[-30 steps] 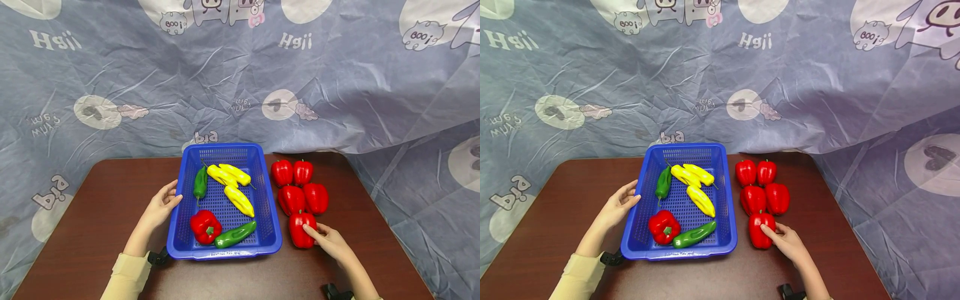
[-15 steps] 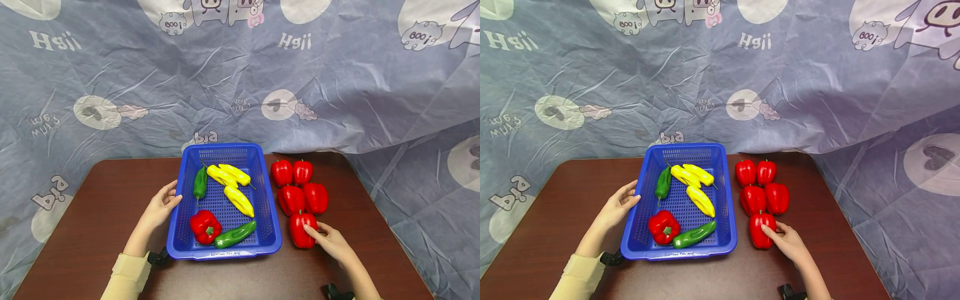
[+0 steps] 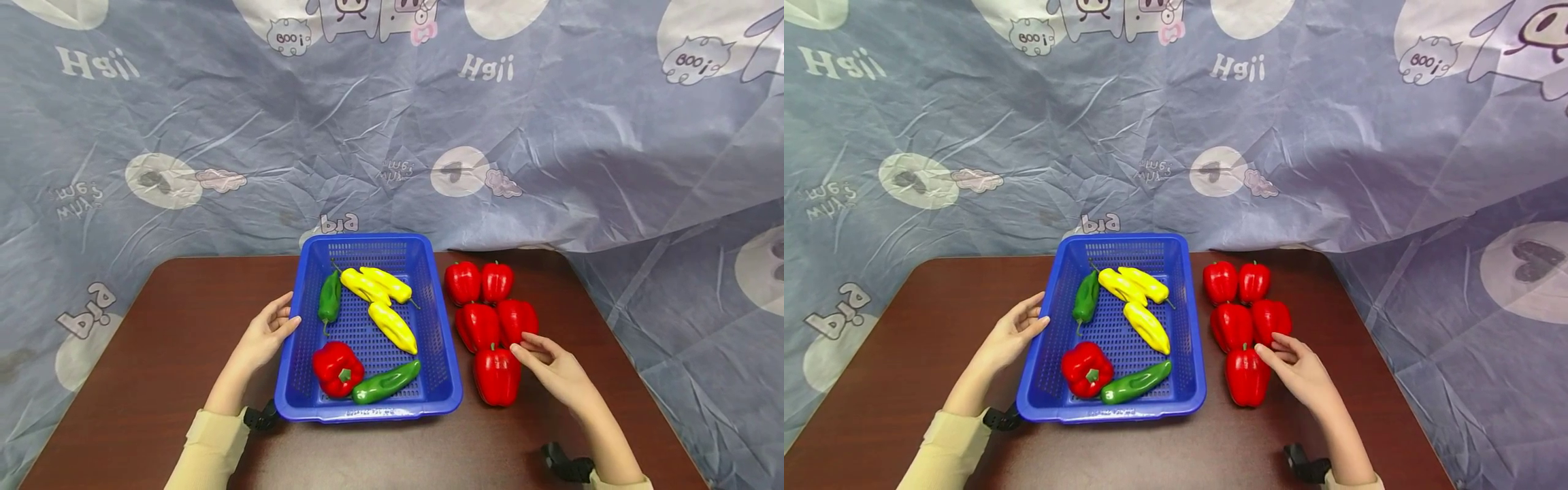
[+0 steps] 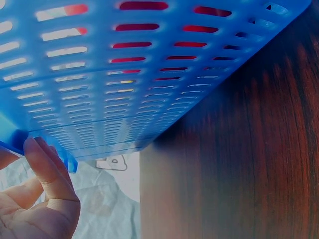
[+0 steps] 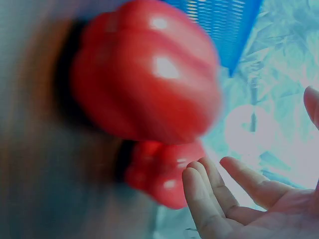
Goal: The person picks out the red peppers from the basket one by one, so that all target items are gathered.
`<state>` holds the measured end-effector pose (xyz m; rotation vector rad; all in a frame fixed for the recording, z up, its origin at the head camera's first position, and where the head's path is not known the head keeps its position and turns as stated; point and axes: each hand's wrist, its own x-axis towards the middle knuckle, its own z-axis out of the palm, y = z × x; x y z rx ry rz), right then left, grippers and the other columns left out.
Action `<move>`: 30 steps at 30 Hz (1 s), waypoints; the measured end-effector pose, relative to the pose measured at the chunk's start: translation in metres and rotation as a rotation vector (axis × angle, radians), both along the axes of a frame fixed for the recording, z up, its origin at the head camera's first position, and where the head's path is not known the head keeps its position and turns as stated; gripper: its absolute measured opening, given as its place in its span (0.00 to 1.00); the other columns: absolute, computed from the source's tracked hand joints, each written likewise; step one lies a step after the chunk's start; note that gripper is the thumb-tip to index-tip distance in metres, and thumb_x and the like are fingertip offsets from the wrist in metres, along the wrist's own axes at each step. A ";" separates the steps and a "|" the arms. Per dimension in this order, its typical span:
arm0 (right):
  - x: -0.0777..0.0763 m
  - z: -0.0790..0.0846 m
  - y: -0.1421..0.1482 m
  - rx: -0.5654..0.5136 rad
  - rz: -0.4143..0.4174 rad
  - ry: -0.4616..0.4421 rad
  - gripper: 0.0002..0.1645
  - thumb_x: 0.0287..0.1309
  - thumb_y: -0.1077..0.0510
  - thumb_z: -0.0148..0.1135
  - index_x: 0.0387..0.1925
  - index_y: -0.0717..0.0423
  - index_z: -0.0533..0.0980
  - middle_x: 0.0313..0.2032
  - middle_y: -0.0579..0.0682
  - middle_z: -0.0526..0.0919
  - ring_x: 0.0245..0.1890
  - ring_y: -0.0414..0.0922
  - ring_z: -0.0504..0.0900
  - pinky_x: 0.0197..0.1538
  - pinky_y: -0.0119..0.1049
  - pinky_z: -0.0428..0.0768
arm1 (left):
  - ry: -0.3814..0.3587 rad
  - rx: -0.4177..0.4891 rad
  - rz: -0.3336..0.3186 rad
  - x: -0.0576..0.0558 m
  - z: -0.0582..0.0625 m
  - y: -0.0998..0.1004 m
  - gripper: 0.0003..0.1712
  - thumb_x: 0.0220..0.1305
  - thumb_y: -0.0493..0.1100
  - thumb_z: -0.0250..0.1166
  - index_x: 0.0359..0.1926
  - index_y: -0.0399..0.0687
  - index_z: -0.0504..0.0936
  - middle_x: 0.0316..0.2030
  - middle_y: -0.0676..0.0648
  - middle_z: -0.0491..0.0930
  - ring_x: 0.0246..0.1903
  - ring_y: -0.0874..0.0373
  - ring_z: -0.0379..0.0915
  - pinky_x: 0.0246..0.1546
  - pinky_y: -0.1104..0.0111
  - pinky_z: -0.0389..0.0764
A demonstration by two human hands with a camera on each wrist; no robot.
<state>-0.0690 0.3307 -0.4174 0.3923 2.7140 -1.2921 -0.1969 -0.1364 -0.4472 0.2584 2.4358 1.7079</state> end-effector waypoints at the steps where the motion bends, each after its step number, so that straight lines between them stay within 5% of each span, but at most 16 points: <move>1: -0.001 0.005 -0.001 0.006 0.005 0.018 0.42 0.68 0.40 0.56 0.70 0.64 0.62 0.63 0.66 0.73 0.61 0.59 0.76 0.60 0.52 0.76 | 0.002 0.002 0.000 0.000 0.000 0.000 0.36 0.70 0.38 0.60 0.74 0.34 0.56 0.55 0.31 0.73 0.42 0.68 0.75 0.40 0.79 0.78; 16: -0.046 0.068 -0.051 -0.058 0.081 0.114 0.38 0.66 0.36 0.55 0.68 0.55 0.67 0.63 0.60 0.75 0.62 0.57 0.75 0.64 0.56 0.69 | 0.015 0.008 0.004 -0.002 0.001 0.001 0.35 0.70 0.35 0.59 0.73 0.32 0.57 0.53 0.30 0.73 0.40 0.70 0.75 0.39 0.78 0.78; 30: -0.084 0.091 -0.108 -0.129 0.175 0.136 0.37 0.64 0.34 0.58 0.64 0.53 0.71 0.58 0.56 0.79 0.58 0.54 0.78 0.62 0.49 0.74 | 0.003 0.013 -0.010 0.000 0.003 0.001 0.36 0.70 0.35 0.59 0.73 0.31 0.56 0.53 0.30 0.73 0.41 0.64 0.75 0.39 0.78 0.78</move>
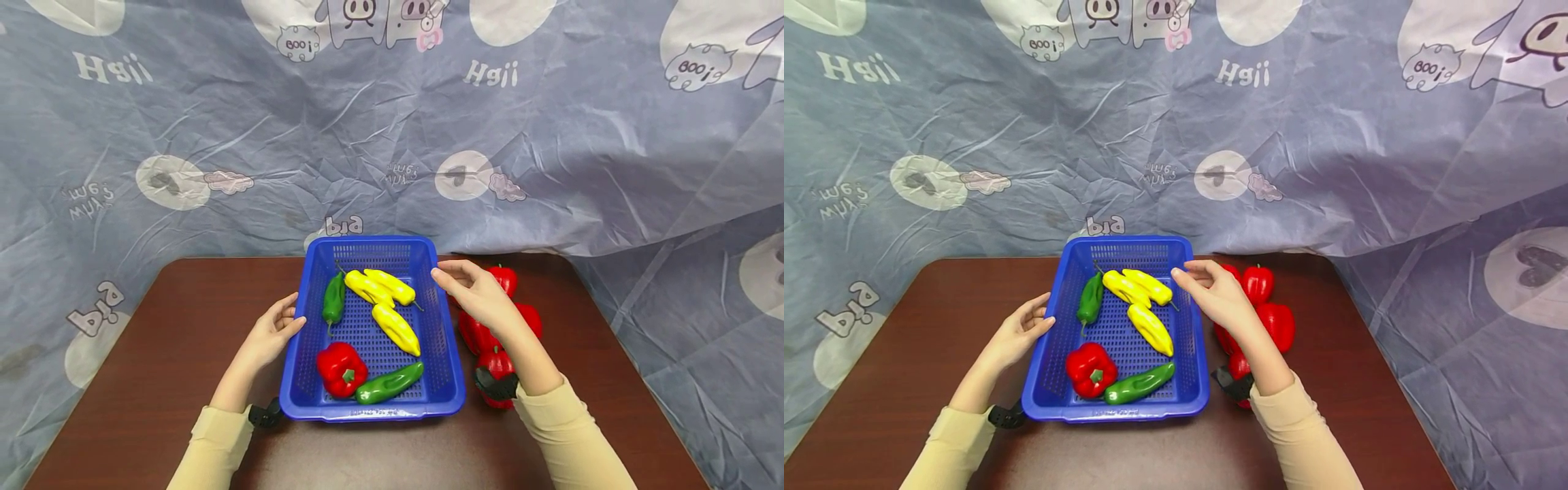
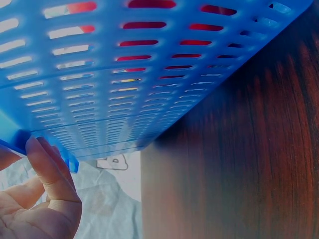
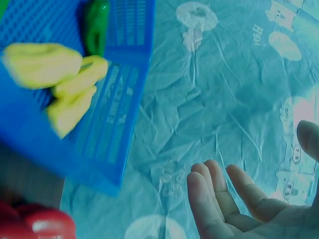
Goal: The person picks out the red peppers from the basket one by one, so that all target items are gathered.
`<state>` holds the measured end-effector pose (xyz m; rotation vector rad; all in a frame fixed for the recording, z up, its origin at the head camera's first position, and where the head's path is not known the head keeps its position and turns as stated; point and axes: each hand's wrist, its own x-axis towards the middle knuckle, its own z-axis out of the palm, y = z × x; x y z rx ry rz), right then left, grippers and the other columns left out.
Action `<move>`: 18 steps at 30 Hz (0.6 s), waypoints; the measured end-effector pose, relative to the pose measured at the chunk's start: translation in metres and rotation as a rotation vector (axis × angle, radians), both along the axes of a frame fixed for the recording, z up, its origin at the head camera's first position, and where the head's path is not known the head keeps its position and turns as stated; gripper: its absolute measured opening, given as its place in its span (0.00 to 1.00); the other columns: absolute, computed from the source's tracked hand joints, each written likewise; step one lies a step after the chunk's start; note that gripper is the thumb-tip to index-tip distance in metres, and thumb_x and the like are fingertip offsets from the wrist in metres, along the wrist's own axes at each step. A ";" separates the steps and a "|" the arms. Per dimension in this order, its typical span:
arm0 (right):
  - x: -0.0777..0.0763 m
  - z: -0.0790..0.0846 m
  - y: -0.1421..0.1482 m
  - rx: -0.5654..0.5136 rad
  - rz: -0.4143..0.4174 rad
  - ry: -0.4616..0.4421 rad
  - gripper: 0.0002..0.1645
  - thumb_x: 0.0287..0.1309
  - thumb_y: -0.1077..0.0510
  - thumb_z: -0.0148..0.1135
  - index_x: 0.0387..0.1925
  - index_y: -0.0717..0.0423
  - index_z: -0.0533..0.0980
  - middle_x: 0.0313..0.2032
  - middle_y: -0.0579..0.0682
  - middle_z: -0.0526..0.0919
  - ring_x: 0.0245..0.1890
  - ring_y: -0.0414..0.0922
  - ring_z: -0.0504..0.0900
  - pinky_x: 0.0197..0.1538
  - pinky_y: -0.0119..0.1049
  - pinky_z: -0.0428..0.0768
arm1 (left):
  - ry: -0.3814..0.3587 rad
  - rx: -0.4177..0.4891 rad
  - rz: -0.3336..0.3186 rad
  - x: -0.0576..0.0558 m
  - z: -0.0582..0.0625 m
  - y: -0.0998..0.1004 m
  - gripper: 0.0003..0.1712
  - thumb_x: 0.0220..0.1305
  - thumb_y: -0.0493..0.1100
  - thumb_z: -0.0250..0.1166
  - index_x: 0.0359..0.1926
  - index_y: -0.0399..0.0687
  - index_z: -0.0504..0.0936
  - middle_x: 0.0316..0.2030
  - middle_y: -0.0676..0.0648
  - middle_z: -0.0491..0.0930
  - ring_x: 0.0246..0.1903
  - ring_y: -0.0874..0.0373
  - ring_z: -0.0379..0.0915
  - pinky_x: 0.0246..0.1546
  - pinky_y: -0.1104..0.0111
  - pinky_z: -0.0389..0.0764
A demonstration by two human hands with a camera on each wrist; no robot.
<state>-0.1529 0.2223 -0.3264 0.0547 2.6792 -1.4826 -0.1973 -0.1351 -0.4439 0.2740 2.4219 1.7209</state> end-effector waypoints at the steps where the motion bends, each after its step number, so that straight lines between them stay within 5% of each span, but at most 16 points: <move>1: -0.003 0.000 -0.004 -0.014 0.006 -0.004 0.36 0.64 0.35 0.58 0.64 0.53 0.71 0.58 0.56 0.80 0.57 0.54 0.79 0.62 0.49 0.75 | 0.002 0.002 -0.001 0.000 0.000 0.000 0.35 0.70 0.35 0.59 0.73 0.31 0.56 0.53 0.30 0.73 0.42 0.64 0.75 0.39 0.78 0.78; 18: -0.035 -0.033 -0.088 -0.012 0.166 -0.041 0.34 0.63 0.41 0.61 0.62 0.58 0.72 0.54 0.55 0.82 0.57 0.51 0.79 0.60 0.48 0.76 | 0.004 0.011 0.021 -0.001 -0.004 0.002 0.35 0.70 0.35 0.59 0.73 0.33 0.57 0.52 0.31 0.74 0.39 0.68 0.75 0.39 0.78 0.78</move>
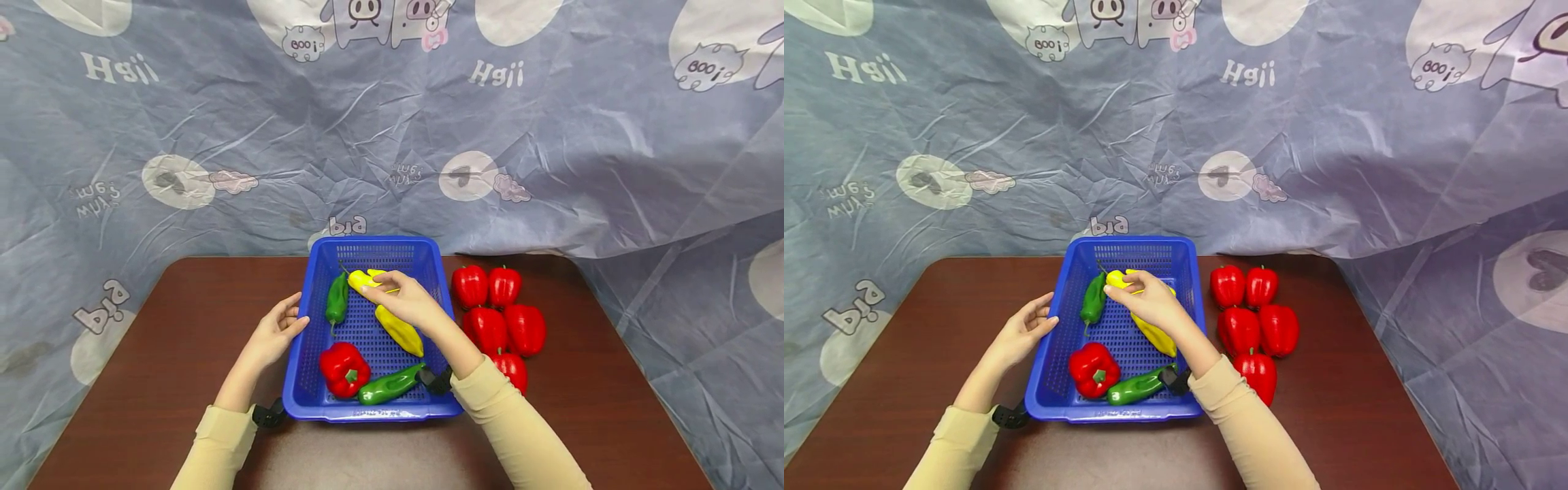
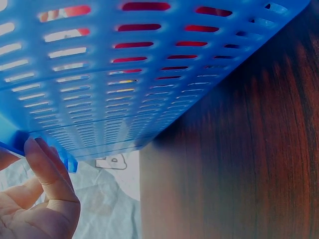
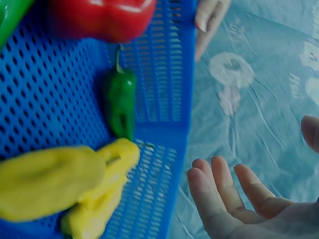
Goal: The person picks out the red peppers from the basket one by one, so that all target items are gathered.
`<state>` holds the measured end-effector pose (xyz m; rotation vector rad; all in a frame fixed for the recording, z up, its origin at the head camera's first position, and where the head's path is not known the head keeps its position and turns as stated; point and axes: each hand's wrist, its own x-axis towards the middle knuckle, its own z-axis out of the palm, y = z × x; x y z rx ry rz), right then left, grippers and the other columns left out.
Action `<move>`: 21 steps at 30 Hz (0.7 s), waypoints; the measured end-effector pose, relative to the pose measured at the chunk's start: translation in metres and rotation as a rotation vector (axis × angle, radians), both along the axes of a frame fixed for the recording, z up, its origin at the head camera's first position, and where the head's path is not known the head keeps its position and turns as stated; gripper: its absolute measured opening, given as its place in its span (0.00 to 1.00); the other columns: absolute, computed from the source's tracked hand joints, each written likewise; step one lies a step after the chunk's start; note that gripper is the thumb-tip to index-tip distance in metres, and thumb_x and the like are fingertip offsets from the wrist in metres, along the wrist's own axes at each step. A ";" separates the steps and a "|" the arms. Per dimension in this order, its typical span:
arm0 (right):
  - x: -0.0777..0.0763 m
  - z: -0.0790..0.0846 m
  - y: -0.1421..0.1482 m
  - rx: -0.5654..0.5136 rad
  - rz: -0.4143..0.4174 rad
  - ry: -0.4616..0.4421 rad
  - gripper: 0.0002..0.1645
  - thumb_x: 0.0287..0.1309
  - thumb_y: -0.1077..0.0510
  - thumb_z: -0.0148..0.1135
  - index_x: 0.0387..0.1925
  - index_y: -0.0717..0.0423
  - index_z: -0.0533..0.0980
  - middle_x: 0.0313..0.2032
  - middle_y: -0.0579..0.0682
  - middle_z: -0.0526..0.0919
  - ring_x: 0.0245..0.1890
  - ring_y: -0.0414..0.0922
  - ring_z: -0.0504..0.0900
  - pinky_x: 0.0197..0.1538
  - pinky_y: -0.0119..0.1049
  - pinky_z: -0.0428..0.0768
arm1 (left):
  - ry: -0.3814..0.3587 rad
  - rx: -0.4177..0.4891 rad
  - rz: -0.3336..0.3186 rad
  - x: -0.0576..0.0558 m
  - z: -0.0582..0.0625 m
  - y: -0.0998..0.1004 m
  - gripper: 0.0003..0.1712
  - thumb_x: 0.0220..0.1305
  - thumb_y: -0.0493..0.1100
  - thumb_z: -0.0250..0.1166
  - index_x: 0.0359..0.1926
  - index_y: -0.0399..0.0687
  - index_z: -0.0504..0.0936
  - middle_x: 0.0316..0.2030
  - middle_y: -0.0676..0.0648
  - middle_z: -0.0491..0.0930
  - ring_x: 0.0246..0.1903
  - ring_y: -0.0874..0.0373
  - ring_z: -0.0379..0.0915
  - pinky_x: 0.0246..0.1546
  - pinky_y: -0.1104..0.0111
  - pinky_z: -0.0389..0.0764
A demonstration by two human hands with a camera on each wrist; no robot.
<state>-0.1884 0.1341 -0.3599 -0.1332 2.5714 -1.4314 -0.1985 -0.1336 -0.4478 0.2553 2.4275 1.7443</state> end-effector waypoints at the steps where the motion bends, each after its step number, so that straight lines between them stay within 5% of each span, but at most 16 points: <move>1: -0.001 -0.002 -0.004 -0.002 0.006 -0.006 0.35 0.62 0.41 0.62 0.62 0.59 0.72 0.54 0.55 0.83 0.56 0.51 0.80 0.59 0.47 0.77 | 0.001 0.000 0.002 0.000 0.000 0.000 0.35 0.70 0.36 0.59 0.73 0.33 0.57 0.52 0.31 0.74 0.39 0.68 0.75 0.39 0.77 0.78; 15: -0.005 -0.033 -0.035 0.135 0.151 -0.132 0.40 0.60 0.36 0.61 0.61 0.62 0.72 0.56 0.60 0.79 0.57 0.53 0.78 0.58 0.48 0.78 | 0.006 0.001 0.007 0.001 0.000 0.001 0.35 0.70 0.36 0.60 0.73 0.33 0.57 0.52 0.30 0.74 0.42 0.62 0.76 0.39 0.77 0.78; 21: -0.007 -0.043 -0.040 0.221 0.185 -0.212 0.39 0.58 0.33 0.62 0.54 0.62 0.74 0.48 0.57 0.81 0.44 0.53 0.82 0.49 0.46 0.81 | 0.005 -0.009 0.005 0.001 0.000 0.000 0.35 0.70 0.35 0.59 0.73 0.32 0.57 0.52 0.30 0.74 0.44 0.57 0.77 0.39 0.77 0.79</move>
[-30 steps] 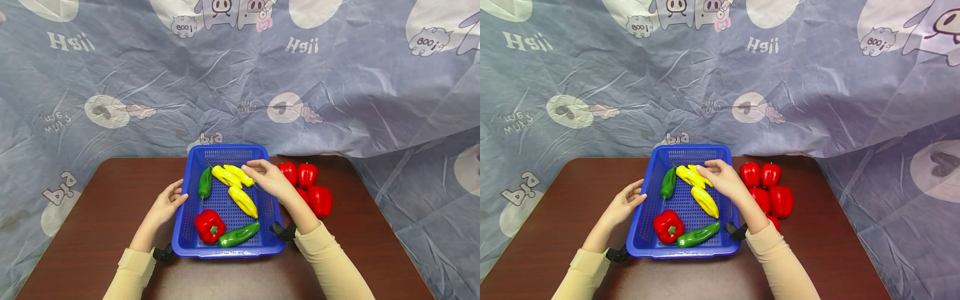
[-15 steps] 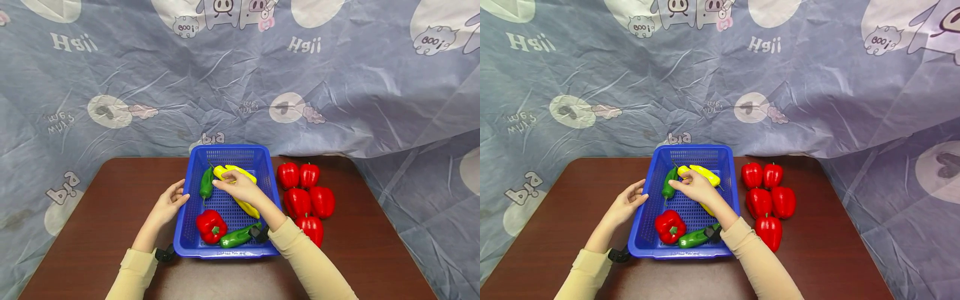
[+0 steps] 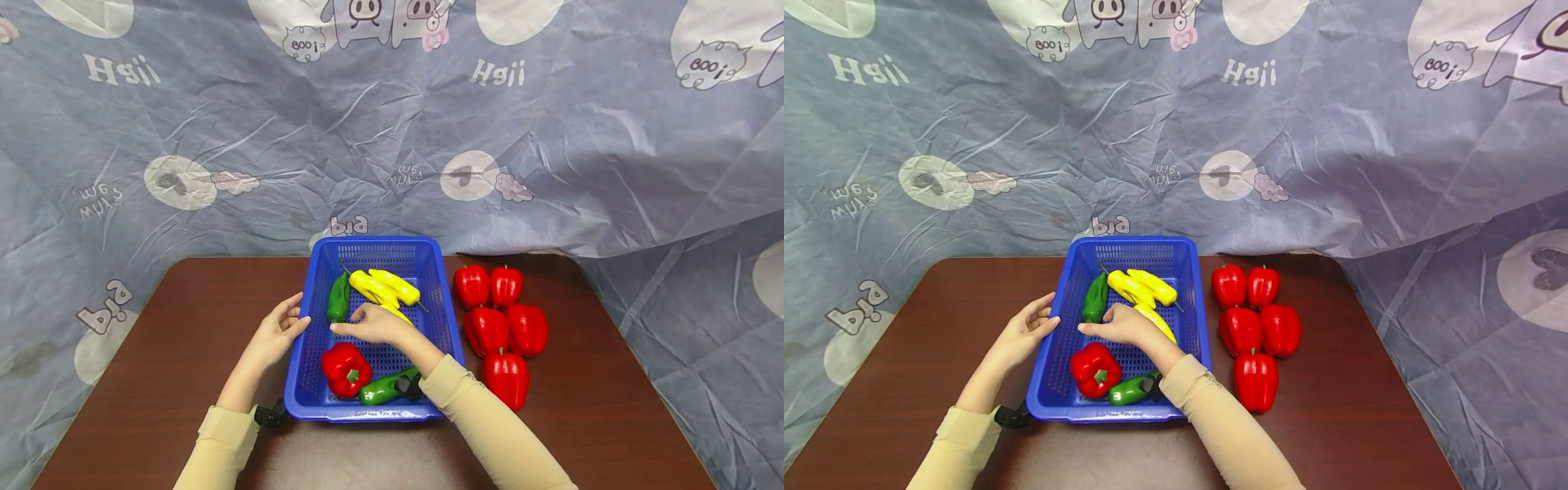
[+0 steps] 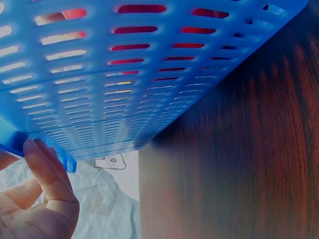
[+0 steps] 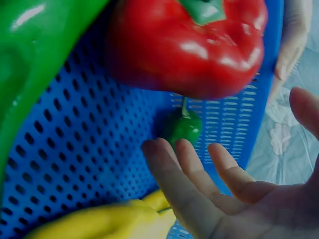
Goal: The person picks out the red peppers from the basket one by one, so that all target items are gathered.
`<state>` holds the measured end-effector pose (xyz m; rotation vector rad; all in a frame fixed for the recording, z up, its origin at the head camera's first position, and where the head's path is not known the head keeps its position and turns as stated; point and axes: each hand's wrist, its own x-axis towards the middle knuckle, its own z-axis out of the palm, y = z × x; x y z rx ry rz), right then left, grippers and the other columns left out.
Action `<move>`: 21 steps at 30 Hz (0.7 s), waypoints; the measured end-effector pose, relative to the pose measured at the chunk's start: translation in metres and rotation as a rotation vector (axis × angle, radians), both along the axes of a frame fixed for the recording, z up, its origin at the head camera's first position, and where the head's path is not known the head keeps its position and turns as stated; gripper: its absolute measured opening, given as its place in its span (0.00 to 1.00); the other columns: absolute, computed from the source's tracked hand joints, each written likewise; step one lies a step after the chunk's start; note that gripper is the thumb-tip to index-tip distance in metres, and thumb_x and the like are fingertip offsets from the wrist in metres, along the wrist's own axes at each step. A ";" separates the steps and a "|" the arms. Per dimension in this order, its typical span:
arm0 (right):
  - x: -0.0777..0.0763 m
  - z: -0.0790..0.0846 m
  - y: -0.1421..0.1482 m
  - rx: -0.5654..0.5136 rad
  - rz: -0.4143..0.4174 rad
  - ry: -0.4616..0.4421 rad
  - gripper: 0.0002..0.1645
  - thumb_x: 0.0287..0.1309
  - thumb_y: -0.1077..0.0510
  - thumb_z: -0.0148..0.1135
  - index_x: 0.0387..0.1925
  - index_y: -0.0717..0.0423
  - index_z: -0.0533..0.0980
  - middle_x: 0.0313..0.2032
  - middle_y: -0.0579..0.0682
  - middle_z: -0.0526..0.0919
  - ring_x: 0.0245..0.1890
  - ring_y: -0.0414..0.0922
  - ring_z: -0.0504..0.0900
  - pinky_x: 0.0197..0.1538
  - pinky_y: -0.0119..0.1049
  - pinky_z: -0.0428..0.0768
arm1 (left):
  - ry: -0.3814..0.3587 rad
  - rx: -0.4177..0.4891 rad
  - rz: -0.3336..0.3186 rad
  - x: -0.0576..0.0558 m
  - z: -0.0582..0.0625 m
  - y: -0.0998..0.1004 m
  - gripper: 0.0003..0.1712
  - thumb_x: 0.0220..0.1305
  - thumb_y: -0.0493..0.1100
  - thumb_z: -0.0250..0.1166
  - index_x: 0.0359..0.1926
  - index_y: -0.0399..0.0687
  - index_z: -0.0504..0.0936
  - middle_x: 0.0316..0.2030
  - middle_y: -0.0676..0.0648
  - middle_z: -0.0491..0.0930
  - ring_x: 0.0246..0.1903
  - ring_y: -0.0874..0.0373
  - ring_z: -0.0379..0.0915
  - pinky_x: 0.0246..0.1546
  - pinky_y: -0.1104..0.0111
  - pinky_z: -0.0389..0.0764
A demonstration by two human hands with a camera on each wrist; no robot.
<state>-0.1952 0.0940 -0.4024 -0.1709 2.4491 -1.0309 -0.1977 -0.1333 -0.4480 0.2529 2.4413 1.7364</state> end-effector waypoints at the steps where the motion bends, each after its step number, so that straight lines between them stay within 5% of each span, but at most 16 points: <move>1: 0.000 -0.001 0.000 0.004 0.003 -0.021 0.38 0.57 0.33 0.62 0.52 0.62 0.74 0.47 0.56 0.81 0.42 0.53 0.83 0.48 0.46 0.82 | -0.001 -0.001 0.000 0.000 0.000 0.000 0.35 0.70 0.35 0.59 0.73 0.33 0.57 0.52 0.30 0.74 0.44 0.56 0.77 0.39 0.77 0.79; 9: 0.002 -0.006 -0.005 -0.015 0.002 -0.180 0.32 0.59 0.36 0.64 0.42 0.61 0.71 0.41 0.54 0.76 0.42 0.54 0.82 0.45 0.49 0.85 | 0.000 -0.001 0.000 -0.001 0.001 0.000 0.34 0.70 0.35 0.59 0.73 0.33 0.57 0.53 0.30 0.74 0.44 0.56 0.77 0.39 0.78 0.78; 21: 0.006 -0.013 -0.009 0.024 0.029 -0.251 0.30 0.59 0.38 0.64 0.39 0.62 0.70 0.36 0.54 0.75 0.29 0.49 0.81 0.40 0.46 0.86 | -0.002 -0.004 -0.001 0.003 0.004 0.001 0.35 0.70 0.36 0.59 0.73 0.33 0.57 0.54 0.30 0.74 0.45 0.58 0.77 0.39 0.78 0.78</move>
